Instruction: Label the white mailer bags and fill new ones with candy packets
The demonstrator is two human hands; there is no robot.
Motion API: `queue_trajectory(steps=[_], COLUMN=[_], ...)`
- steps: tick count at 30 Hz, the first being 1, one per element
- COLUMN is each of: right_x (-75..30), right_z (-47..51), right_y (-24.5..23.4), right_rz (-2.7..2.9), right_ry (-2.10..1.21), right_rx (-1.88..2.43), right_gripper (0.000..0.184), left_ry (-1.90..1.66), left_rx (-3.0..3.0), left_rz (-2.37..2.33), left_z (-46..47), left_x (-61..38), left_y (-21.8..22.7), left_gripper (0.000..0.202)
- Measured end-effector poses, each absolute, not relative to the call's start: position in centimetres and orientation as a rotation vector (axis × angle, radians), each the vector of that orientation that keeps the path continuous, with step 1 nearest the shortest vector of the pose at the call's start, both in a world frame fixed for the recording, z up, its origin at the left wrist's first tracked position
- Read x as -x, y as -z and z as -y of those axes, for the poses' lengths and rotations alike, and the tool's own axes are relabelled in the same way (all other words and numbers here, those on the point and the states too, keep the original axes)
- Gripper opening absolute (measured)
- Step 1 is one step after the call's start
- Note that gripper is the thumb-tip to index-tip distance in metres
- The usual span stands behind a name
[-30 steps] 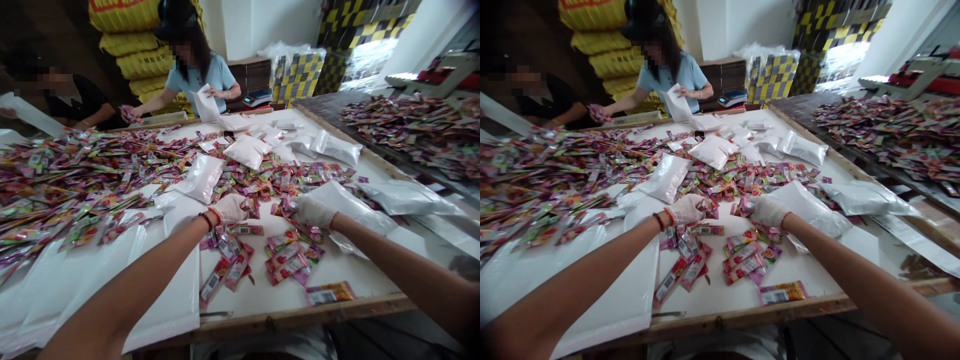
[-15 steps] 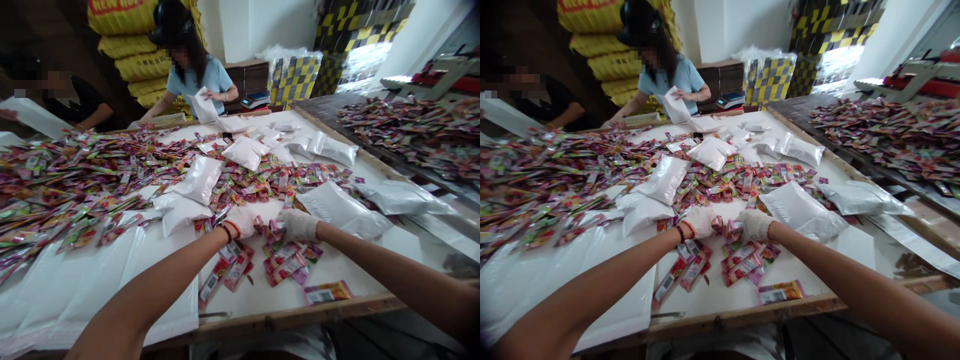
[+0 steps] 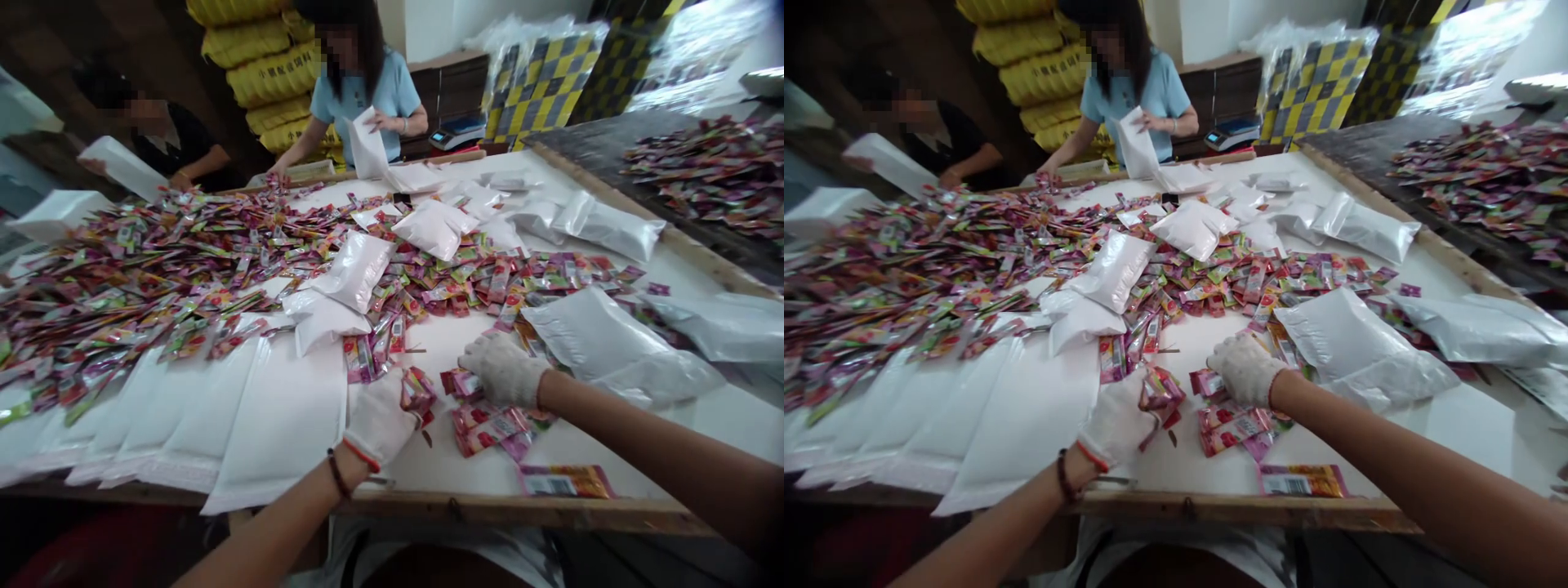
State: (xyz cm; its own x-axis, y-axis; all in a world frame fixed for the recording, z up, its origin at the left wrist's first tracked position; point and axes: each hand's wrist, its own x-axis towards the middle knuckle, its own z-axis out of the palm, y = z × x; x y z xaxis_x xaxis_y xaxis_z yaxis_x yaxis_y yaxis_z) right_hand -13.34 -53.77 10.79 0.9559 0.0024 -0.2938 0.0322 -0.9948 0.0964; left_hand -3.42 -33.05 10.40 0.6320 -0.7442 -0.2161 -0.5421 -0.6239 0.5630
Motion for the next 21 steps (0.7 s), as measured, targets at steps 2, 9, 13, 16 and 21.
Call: queue_trajectory(steps=[2, 9, 13, 16, 21], right_x=[12.9, 13.4, 13.0, 12.5, 12.9], right_z=[53.8, 54.9, 52.1, 48.7, 45.3], right_y=[-10.2, -11.5, -12.0, -11.1, -9.4], right_rz=[-0.071, 0.426, 1.048, 0.908, 0.951], right_ry=[0.45, 0.227, -0.143, -0.284, -0.723], right_rx=[-3.011, -3.431, -3.808, -4.175, -4.355], right_gripper=[0.021, 0.018, 0.014, 0.02, 0.048], left_ry=[0.491, 0.667, 0.76, 0.763, 0.964], left_rx=[-2.524, -1.986, -1.481, -1.339, -1.293], left_rz=[1.138, 0.693, 0.371, 0.291, 0.418], left_z=[33.1, 33.1, 34.1, 35.6, 36.1], left_x=[4.2, 2.6, 2.8, 3.8, 4.9], left_y=[-9.0, -8.5, -9.7, -10.4, -10.7], left_gripper=[0.034, 0.035, 0.04, 0.036, 0.042])
